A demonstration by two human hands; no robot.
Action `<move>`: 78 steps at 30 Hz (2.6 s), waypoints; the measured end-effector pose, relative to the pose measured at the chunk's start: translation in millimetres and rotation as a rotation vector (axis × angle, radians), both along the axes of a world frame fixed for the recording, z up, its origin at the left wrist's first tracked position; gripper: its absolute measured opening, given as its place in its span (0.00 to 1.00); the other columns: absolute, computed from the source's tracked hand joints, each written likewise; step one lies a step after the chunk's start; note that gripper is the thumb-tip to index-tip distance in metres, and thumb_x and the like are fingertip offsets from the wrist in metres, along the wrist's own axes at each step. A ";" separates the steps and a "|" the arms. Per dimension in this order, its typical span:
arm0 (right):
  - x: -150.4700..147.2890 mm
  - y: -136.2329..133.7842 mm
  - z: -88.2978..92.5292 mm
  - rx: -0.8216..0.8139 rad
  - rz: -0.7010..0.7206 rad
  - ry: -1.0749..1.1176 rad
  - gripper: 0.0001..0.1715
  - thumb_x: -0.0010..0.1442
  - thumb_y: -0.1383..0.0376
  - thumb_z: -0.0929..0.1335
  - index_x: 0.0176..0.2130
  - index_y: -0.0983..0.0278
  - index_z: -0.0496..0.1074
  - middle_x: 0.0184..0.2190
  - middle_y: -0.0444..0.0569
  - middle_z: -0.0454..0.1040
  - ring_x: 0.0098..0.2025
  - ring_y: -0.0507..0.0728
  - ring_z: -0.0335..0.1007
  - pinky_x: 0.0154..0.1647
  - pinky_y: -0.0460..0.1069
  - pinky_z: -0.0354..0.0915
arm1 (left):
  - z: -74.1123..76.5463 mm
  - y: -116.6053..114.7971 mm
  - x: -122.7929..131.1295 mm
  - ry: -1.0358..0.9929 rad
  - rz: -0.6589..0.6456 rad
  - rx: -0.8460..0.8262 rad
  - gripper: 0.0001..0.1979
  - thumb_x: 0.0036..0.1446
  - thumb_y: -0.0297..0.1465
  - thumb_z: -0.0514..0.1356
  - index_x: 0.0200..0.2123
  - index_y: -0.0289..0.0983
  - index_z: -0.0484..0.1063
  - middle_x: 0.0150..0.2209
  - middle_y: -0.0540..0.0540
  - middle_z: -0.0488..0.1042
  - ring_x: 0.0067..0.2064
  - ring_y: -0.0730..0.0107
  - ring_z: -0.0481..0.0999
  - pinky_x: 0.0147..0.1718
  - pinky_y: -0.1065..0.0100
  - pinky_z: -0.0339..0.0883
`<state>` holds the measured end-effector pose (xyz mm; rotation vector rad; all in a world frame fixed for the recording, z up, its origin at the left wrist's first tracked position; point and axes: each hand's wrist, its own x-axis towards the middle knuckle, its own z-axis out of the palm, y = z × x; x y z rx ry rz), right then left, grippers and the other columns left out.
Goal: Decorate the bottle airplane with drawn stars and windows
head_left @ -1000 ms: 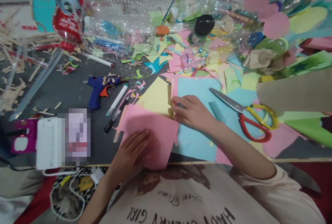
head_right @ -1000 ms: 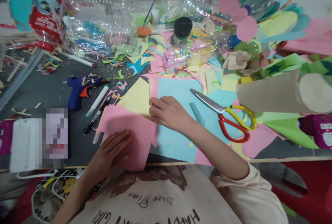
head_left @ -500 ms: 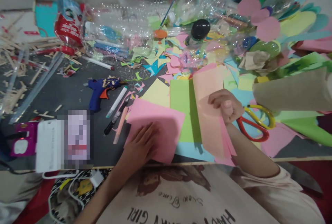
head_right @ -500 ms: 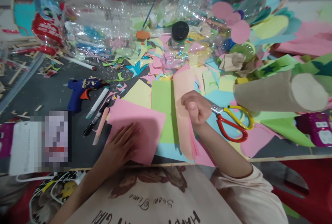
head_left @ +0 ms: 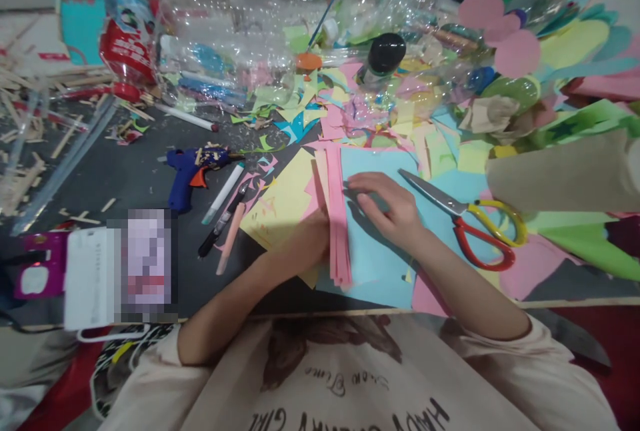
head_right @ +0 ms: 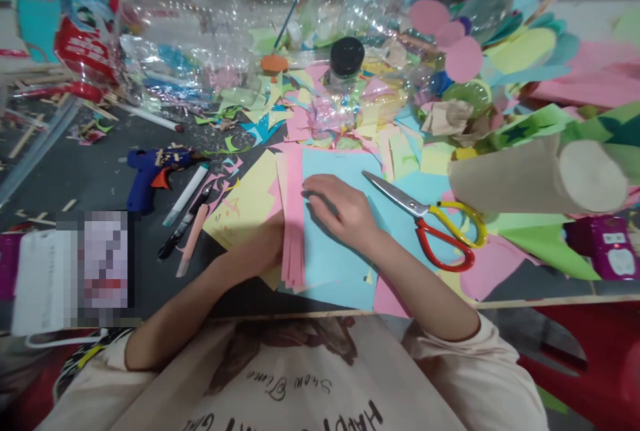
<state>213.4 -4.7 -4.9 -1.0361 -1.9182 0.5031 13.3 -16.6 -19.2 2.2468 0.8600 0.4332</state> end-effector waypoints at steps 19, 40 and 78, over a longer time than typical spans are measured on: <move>2.9 8.7 1.3 0.074 0.141 -0.515 0.20 0.69 0.56 0.62 0.38 0.65 0.77 0.39 0.53 0.79 0.46 0.59 0.74 0.60 0.60 0.63 | -0.1 14.2 -18.9 -0.041 0.308 0.235 0.14 0.66 0.25 0.49 0.46 0.37 0.73 0.50 0.40 0.78 0.54 0.59 0.75 0.54 0.53 0.69; 5.1 7.4 -7.4 0.164 0.136 -0.317 0.11 0.66 0.63 0.64 0.35 0.61 0.76 0.39 0.49 0.81 0.48 0.59 0.72 0.63 0.64 0.61 | 6.7 13.3 -18.1 -0.090 0.267 0.107 0.13 0.62 0.27 0.52 0.43 0.37 0.76 0.41 0.44 0.81 0.46 0.62 0.77 0.49 0.56 0.69; -4.8 19.2 2.2 -0.031 0.248 -0.547 0.21 0.68 0.65 0.57 0.31 0.60 0.74 0.33 0.50 0.74 0.45 0.59 0.68 0.66 0.64 0.57 | 10.8 -0.3 6.4 -0.237 0.317 -0.159 0.10 0.63 0.29 0.54 0.30 0.37 0.72 0.28 0.50 0.72 0.31 0.72 0.72 0.30 0.73 0.66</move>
